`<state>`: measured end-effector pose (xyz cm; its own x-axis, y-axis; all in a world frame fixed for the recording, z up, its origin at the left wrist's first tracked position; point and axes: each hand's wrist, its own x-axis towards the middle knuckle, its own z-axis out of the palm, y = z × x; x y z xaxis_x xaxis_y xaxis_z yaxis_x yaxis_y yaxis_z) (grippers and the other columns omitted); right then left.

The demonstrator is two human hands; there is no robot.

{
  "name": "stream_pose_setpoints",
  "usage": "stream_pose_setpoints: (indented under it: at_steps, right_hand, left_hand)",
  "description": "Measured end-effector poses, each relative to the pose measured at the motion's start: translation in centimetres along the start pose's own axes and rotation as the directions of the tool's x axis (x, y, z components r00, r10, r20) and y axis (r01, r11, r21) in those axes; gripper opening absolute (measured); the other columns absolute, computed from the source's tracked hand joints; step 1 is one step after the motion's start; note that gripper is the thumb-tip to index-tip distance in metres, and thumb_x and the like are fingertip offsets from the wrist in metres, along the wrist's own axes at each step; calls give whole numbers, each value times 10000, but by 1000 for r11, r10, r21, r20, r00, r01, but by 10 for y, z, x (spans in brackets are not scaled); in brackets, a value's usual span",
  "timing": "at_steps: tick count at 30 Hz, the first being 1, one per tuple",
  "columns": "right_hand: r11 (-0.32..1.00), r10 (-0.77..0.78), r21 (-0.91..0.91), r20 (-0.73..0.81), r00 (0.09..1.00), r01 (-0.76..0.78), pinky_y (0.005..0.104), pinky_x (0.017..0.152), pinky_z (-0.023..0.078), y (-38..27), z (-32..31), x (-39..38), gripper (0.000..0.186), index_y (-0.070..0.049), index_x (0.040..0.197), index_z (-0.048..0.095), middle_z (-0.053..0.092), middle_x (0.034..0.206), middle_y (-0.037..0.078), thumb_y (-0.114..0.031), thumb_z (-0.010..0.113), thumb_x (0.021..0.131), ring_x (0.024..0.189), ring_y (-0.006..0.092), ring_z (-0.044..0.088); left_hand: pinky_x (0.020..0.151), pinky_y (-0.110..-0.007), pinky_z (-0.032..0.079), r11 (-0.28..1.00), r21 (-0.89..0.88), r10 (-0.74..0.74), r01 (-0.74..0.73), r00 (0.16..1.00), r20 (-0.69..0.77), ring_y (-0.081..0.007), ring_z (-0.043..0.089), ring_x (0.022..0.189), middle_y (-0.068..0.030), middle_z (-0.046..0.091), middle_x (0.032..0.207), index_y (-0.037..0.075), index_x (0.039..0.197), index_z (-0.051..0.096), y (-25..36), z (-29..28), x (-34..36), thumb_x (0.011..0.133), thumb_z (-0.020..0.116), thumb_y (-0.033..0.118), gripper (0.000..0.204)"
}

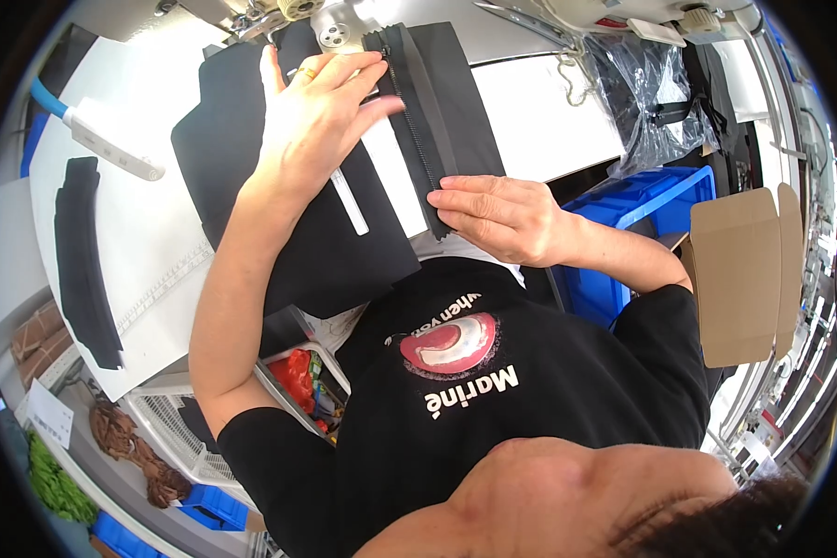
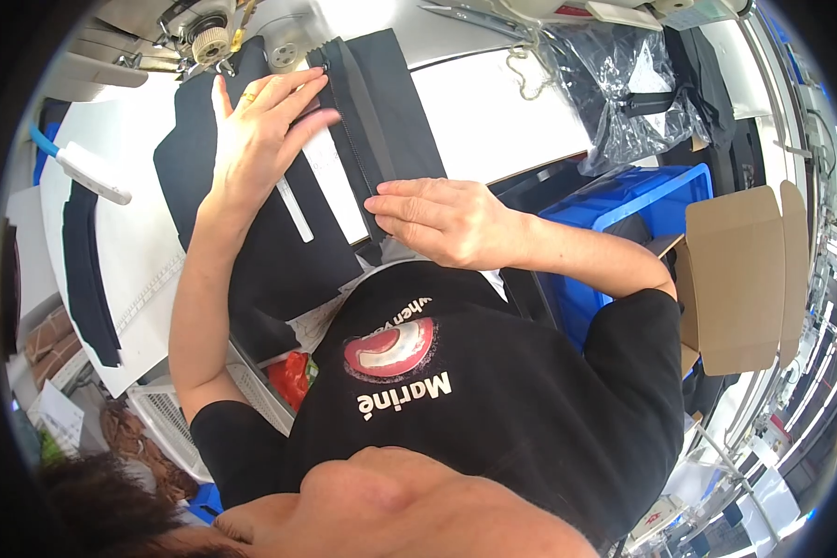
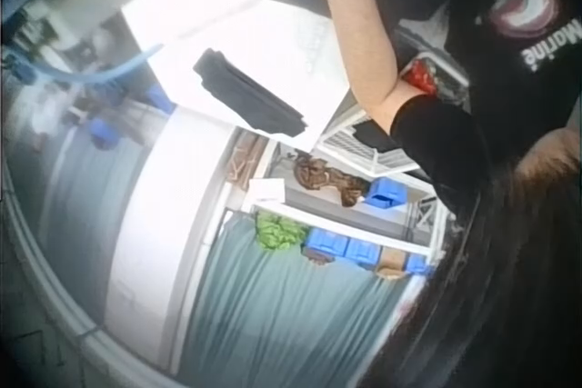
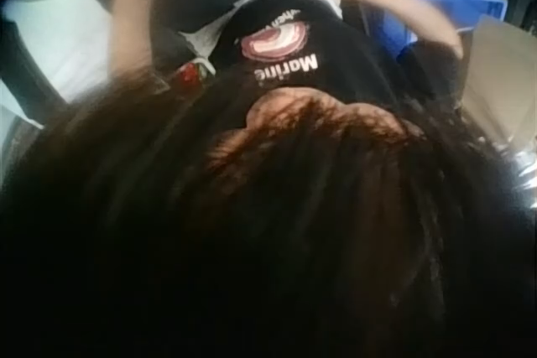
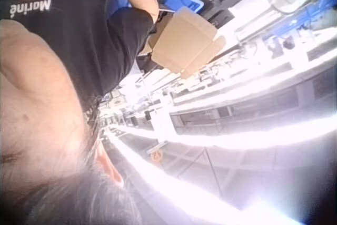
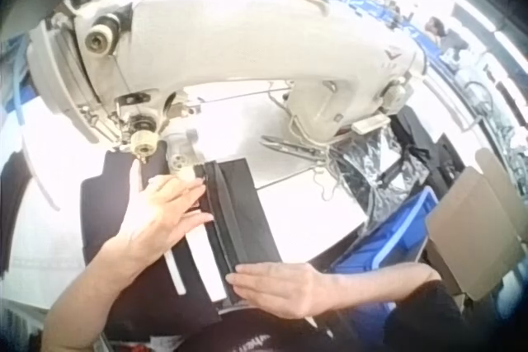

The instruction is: Using an industrial sewing machine to sew a zipper onto a leather panel.

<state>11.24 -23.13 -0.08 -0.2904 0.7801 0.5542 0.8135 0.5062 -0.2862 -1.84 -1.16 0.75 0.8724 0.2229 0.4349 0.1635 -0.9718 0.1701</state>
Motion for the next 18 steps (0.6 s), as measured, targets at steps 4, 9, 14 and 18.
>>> stream_pose_setpoints:
  at_steps: [4, 9, 14, 18]
  right_hand:
    - [980, 79, 180, 61, 995, -89, 336, 747, 568, 4, -17, 15, 185, 21, 919, 649, 658, 1067, 153, -59, 685, 756, 946, 279, 664]
    - [978, 197, -74, 4, 980, -196, 353, 873, 516, 52, -17, 53, 362, -9, 1114, 617, 616, 1189, 122, -136, 708, 788, 1052, 294, 609]
    - [954, 140, -264, -26, 990, -142, 337, 873, 514, 85, 11, 65, 377, -30, 1099, 631, 625, 1183, 80, -200, 721, 775, 1031, 262, 614]
    - [929, 107, -349, -58, 993, -121, 318, 843, 519, 85, 14, 63, 330, -43, 1036, 652, 644, 1132, 73, -273, 690, 803, 1021, 218, 608]
  left_hand:
    - [1019, -662, 231, 1000, -22, 16, -15, 998, 56, -193, 551, 1102, 38, 591, 1211, 112, 1167, 635, 0, -5, -2, 735, 722, 428, 541]
    - [1004, -668, 253, 999, -17, 28, -27, 999, 38, -205, 546, 1103, 9, 599, 1167, 74, 1127, 647, 1, -6, -1, 736, 705, 449, 544]
    - [998, -674, 254, 1000, -6, 11, -11, 998, 63, -205, 534, 1092, 8, 587, 1179, 65, 1152, 630, 4, -8, 1, 727, 708, 443, 575]
    - [979, -692, 274, 1000, 6, 3, -3, 998, 67, -184, 521, 1092, 26, 573, 1195, 66, 1159, 622, 8, -11, -1, 721, 712, 441, 583]
